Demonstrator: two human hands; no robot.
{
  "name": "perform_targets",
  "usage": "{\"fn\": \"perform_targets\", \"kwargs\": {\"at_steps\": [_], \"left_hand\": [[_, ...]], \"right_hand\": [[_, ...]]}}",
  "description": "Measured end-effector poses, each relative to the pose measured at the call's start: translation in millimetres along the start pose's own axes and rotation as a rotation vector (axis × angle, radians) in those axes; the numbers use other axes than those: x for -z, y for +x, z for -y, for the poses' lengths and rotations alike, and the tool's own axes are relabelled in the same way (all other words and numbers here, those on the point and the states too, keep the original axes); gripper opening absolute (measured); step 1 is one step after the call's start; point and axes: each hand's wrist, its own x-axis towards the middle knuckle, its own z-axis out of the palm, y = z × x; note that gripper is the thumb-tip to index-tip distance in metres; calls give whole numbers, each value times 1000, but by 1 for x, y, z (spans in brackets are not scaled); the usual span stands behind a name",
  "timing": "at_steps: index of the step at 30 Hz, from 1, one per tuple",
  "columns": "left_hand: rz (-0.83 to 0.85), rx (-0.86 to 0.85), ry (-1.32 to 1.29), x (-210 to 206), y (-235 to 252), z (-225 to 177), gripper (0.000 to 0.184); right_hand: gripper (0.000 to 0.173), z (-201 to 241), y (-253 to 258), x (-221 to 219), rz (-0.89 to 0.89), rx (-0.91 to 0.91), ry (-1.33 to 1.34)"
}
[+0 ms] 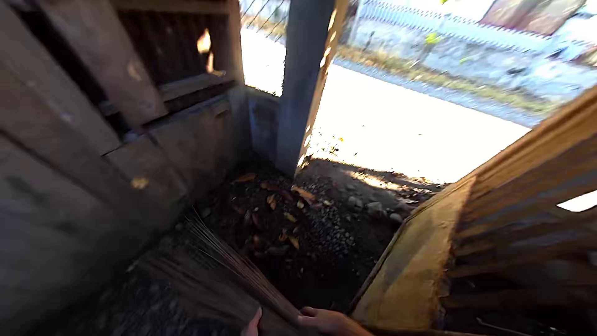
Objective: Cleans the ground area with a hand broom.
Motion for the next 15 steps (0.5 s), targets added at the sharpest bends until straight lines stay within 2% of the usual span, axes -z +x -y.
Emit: {"fn": "perform_targets", "kwargs": {"at_steps": [2, 4, 7, 10, 15], "left_hand": [[-69, -13, -73, 31, 9, -16, 49], [-125, 2, -117, 60, 15, -23, 53], [-224, -24, -281, 106, 15, -21, 59], [-340, -73, -462, 160, 12, -4, 61], [-592, 0, -399, 230, -22, 57, 61]], "right_hand": [[73, -7, 2, -4, 191, 107, -160], [87, -10, 19, -18, 173, 123, -408], [84, 19, 48, -54, 243, 63, -566], [70, 52, 87, -98, 366, 21, -437], [33, 91, 133, -186, 603, -238, 22]]}}
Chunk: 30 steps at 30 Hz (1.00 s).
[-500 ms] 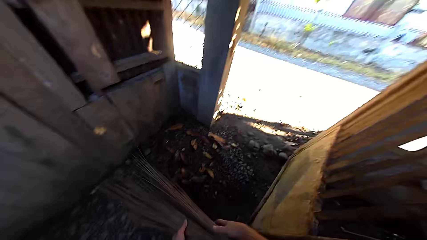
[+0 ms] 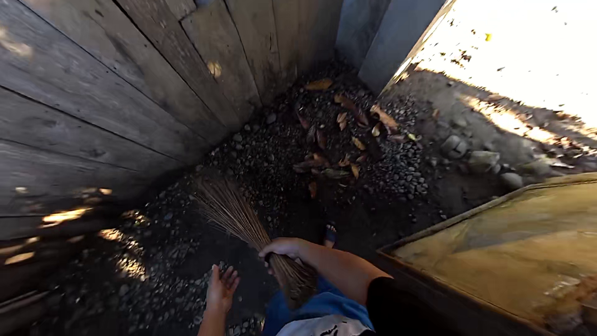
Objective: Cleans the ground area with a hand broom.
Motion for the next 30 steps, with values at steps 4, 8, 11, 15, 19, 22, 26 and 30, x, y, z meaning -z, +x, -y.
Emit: {"fn": "perform_targets", "kwargs": {"at_steps": [4, 8, 11, 15, 19, 22, 26, 30], "left_hand": [[-176, 28, 213, 39, -9, 43, 62], [-188, 39, 551, 40, -29, 81, 60], [-164, -20, 647, 16, -31, 85, 55], [-18, -62, 654, -52, -46, 67, 54], [149, -117, 749, -115, -69, 56, 49], [238, -144, 882, -135, -72, 55, 47], [211, -139, 964, -133, -69, 51, 48], [120, -139, 934, -120, -75, 39, 49]], "right_hand": [[27, -6, 15, 14, 63, 18, 320], [28, -49, -68, 137, -199, 154, 600], [26, -73, -160, 230, -683, 167, 696], [31, -85, -218, 275, -979, 155, 544], [32, -83, -227, 225, -752, 204, 544], [24, -93, -216, 194, -440, 201, 592], [33, -110, -193, 196, -188, 151, 771], [29, -132, -238, 259, -676, 184, 804]]}}
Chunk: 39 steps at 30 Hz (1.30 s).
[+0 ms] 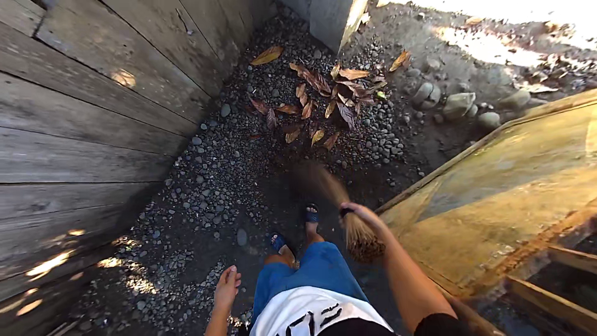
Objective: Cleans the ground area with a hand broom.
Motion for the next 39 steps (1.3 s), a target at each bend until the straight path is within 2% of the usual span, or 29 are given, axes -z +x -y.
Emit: {"fn": "perform_targets", "kwargs": {"at_steps": [2, 3, 5, 7, 8, 9, 12, 14, 16, 18, 20, 22, 23, 25, 27, 29, 31, 34, 36, 37, 39], "left_hand": [[-16, 31, -14, 4, -3, 6, 50], [-16, 48, -6, 4, -2, 9, 50], [-7, 82, 32, 0, 3, 12, 51], [18, 101, 82, -4, 9, 8, 52], [36, 92, 109, -6, 11, 2, 53], [55, 62, 131, -9, 13, -6, 53], [102, -41, 144, -21, 13, -47, 52], [116, -85, 139, -26, 11, -73, 50], [123, -106, 134, -27, 10, -88, 49], [116, -110, 119, -19, 10, -90, 47], [82, -81, 82, -6, 12, -82, 47], [39, -4, 30, 6, 17, -66, 50], [20, 43, 11, 12, 20, -59, 52], [16, 133, 5, 20, 32, -47, 55], [49, 203, 39, 24, 46, -48, 58], [105, 213, 112, 33, 66, -66, 59], [168, 157, 177, 41, 91, -98, 59], [220, -2, 173, 54, 111, -176, 52], [245, -97, 94, 65, 115, -227, 49], [249, -123, 54, 71, 118, -244, 48], [248, -127, -2, 86, 124, -263, 46]], "right_hand": [[33, 23, 12, 34, -285, 144, -74], [38, 32, 19, 43, -356, 207, -104], [53, 42, 25, 42, -355, 301, -68], [66, 39, 21, 19, -226, 344, 31], [65, 33, 15, 4, -132, 324, 66], [59, 27, 7, -10, -31, 282, 90], [26, 12, -6, -47, 281, 79, 60], [19, 13, -3, -70, 378, -87, 50], [21, 30, 9, -75, 384, -171, 6], [20, 60, 30, -58, 275, -114, -20], [21, 95, 47, -35, 17, 29, -36], [34, 122, 57, -23, -249, 167, -89], [40, 130, 60, -26, -318, 215, -104], [54, 140, 55, -48, -346, 281, -80], [61, 142, 37, -80, -237, 308, -57], [52, 140, 12, -117, -43, 260, -66], [34, 143, 1, -160, 196, 128, -128], [24, 142, 17, -242, 451, -71, -214], [22, 151, 43, -288, 513, -139, -206], [24, 160, 58, -297, 518, -137, -199], [27, 185, 78, -290, 404, -79, -134]]}}
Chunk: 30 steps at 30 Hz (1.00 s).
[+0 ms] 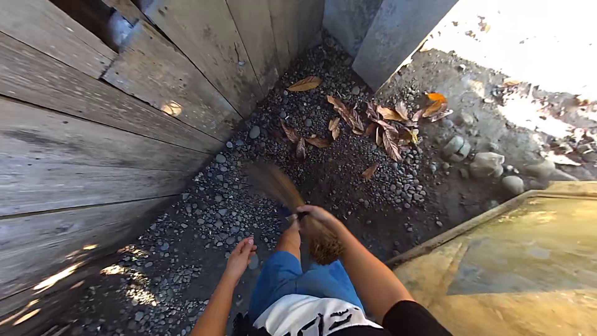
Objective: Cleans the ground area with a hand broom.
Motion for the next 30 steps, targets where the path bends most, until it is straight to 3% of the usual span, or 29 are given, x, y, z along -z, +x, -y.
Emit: {"fn": "perform_targets", "kwargs": {"at_steps": [4, 7, 10, 12, 15, 17, 19, 22, 25, 28, 30], "left_hand": [[-56, 117, -73, 34, 3, 20, 48], [-68, 275, -26, 54, 3, 49, 53], [-30, 364, 103, 66, 12, 65, 55], [1, 349, 163, 71, 21, 55, 55], [-7, 245, 176, 70, 34, 9, 54], [-11, 139, 143, 64, 39, -29, 51], [-12, 44, 88, 58, 37, -56, 48], [-34, 34, 18, 51, 29, -66, 46], [-36, 196, 47, 46, 18, -46, 49], [0, 344, 195, 45, 18, -33, 54], [-11, 377, 257, 43, 22, -36, 55]], "right_hand": [[23, 43, -29, 47, -494, 139, 134], [27, 49, -45, 26, -654, 219, 109], [32, 51, -52, -33, -504, 255, 187], [28, 54, -49, -64, -324, 231, 217], [24, 75, -24, -95, -47, 110, 246], [28, 106, 6, -93, 43, 50, 224], [28, 135, 37, -67, -14, 61, 223], [28, 154, 55, -22, -297, 238, 342], [31, 162, 32, -41, -521, 376, 461], [43, 158, 8, -84, -381, 375, 514], [42, 162, -6, -93, -237, 291, 512]]}}
